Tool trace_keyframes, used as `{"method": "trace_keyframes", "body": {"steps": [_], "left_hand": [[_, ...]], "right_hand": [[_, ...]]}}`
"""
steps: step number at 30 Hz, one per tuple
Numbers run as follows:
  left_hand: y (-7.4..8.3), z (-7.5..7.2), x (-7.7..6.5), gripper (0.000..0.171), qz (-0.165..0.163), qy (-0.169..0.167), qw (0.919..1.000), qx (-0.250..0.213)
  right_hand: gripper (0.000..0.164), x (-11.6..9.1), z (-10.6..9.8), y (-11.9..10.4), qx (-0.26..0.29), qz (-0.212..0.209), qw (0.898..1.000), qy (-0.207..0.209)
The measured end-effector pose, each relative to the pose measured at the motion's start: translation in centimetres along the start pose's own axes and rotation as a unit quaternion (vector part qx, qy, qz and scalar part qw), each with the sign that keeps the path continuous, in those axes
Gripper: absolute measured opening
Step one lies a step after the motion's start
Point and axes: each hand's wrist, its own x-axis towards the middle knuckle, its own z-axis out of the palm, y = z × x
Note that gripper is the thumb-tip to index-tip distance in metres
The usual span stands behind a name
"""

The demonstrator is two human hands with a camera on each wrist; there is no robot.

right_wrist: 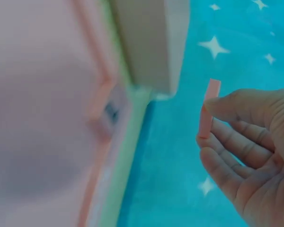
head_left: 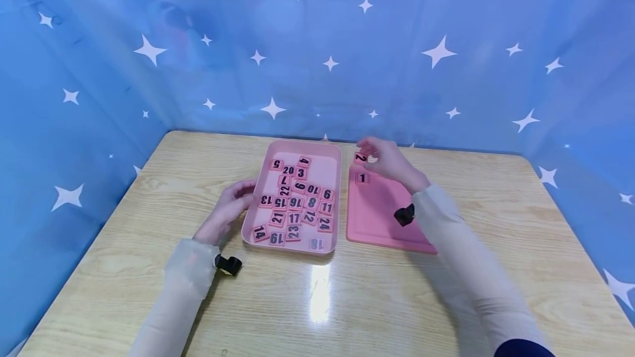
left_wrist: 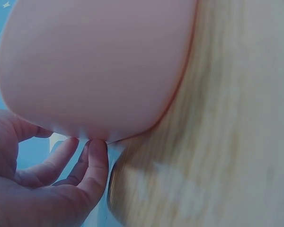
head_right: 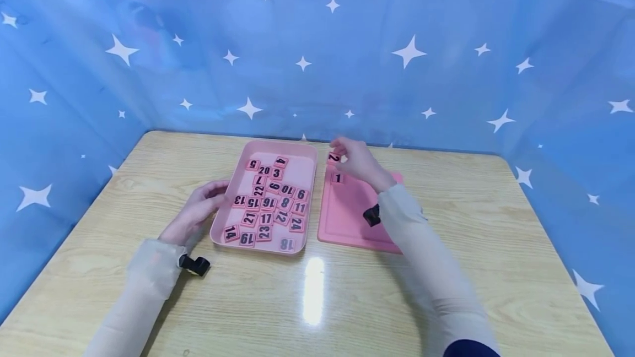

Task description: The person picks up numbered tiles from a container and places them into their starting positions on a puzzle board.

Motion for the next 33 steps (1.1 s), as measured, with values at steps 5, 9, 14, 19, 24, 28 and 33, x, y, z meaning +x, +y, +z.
{"method": "trace_keyframes", "body": {"steps": [5,9,14,19,24,28,33], "left_hand": [[-0.2,-0.4,-0.3,0.048,0.03,-0.002,0.9995,-0.007],[-0.2,-0.5,-0.5,0.046,0.056,-0.002,0.9982,-0.023],[-0.2,-0.4,-0.2,0.048,0.021,0.002,0.9997,-0.009],[-0.1,-0.3,-0.1,0.047,0.001,0.003,1.0,-0.007],[0.0,-0.3,-0.1,0.047,0.003,0.002,1.0,-0.009],[0.0,-0.2,-0.1,0.047,0.005,0.0,0.9999,-0.009],[0.0,-0.1,0.0,0.047,0.0,0.0,1.0,-0.008]], "right_hand": [[0.045,-1.7,-0.2,2.2,-0.004,0.015,1.0,-0.017],[0.045,-2.7,0.0,3.5,0.0,0.017,1.0,-0.022],[0.043,-3.4,0.6,4.6,-0.005,0.006,1.0,-0.02],[0.043,-3.8,1.0,5.0,-0.006,-0.004,0.999,-0.032],[0.043,-4.1,1.3,5.1,-0.026,-0.014,0.998,-0.051],[0.044,-4.2,1.3,5.1,-0.036,-0.015,0.998,-0.05],[0.036,-4.5,1.2,4.7,-0.05,0.032,0.998,-0.012]]}}
